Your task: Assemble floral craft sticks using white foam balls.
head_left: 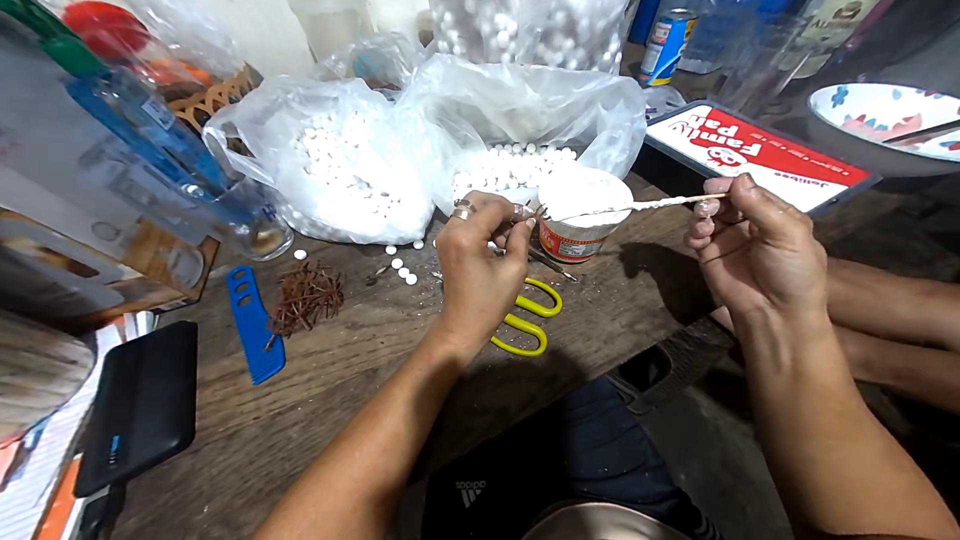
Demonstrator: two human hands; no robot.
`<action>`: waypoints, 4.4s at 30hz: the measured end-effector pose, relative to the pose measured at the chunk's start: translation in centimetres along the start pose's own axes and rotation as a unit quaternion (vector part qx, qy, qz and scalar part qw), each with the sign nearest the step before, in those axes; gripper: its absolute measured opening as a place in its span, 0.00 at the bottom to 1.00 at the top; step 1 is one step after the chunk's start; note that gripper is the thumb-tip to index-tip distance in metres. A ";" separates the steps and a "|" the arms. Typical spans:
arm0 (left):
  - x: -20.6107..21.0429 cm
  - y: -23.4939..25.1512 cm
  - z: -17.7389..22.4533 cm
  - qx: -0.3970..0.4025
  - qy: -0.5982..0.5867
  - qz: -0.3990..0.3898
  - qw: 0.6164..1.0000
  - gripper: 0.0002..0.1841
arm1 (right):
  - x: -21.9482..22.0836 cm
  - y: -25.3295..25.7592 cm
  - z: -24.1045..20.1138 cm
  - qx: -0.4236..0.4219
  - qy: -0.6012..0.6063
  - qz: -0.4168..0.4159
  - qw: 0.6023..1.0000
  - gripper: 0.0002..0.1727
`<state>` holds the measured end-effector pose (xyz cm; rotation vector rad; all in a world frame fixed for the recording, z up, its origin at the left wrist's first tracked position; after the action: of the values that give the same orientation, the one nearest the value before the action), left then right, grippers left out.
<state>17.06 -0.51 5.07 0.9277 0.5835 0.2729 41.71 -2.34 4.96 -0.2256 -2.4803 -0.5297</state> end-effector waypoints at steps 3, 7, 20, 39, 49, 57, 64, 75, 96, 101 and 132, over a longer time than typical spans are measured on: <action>0.0 0.0 0.1 0.001 0.001 -0.002 1.000 0.01 | -0.1 0.0 0.1 0.000 0.001 -0.002 1.000 0.24; -0.5 0.0 0.3 0.008 0.014 -0.029 0.999 0.01 | -0.1 -0.2 0.0 -0.001 0.007 -0.006 1.000 0.24; -0.4 -0.1 0.2 0.013 0.020 -0.021 0.999 0.02 | -0.2 -0.4 0.0 0.001 0.009 0.002 1.000 0.24; -0.4 -0.1 0.4 0.013 0.026 -0.027 0.999 0.02 | -0.4 -0.5 0.1 0.006 -0.011 0.011 1.000 0.24; -1.2 -0.5 -0.3 -0.005 0.031 -0.011 0.999 0.03 | -1.3 1.0 -1.4 -0.100 -0.097 0.006 0.990 0.20; -6.4 -0.3 -2.3 -0.099 0.037 0.001 0.994 0.04 | 0.4 2.7 0.5 -0.110 -0.307 -0.133 0.936 0.09; -10.7 -1.8 -4.8 -0.141 0.063 0.025 0.988 0.03 | 2.6 1.1 -1.1 -0.315 -0.473 -0.148 0.809 0.26; -12.3 -1.7 -6.2 -0.188 0.049 0.059 0.979 0.03 | 15.8 2.2 9.0 -0.074 -0.450 -0.444 0.771 0.09; -12.1 -1.5 -6.0 -0.181 0.050 0.070 0.980 0.03 | 20.3 2.5 14.6 -0.011 -0.490 -0.547 0.679 0.10; -11.9 -1.8 -6.0 -0.168 0.061 0.062 0.982 0.03 | 21.0 2.8 15.2 0.004 -0.522 -0.570 0.635 0.09; -10.7 -3.4 -4.5 -0.058 0.170 -0.002 0.984 0.03 | 16.5 1.5 11.4 0.130 -0.118 -0.361 0.916 0.11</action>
<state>5.65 -4.41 3.97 0.7709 0.8742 0.4623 22.85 4.51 6.44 0.8070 -2.7937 -0.4656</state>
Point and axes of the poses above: each hand's wrist, its own y-axis towards the middle knuckle, its own x-axis out of the palm, z = x × y, the point moved 1 cm from there along y, towards the middle knuckle, and after that the axes turned 11 degrees about y, right-handed, at the moved point
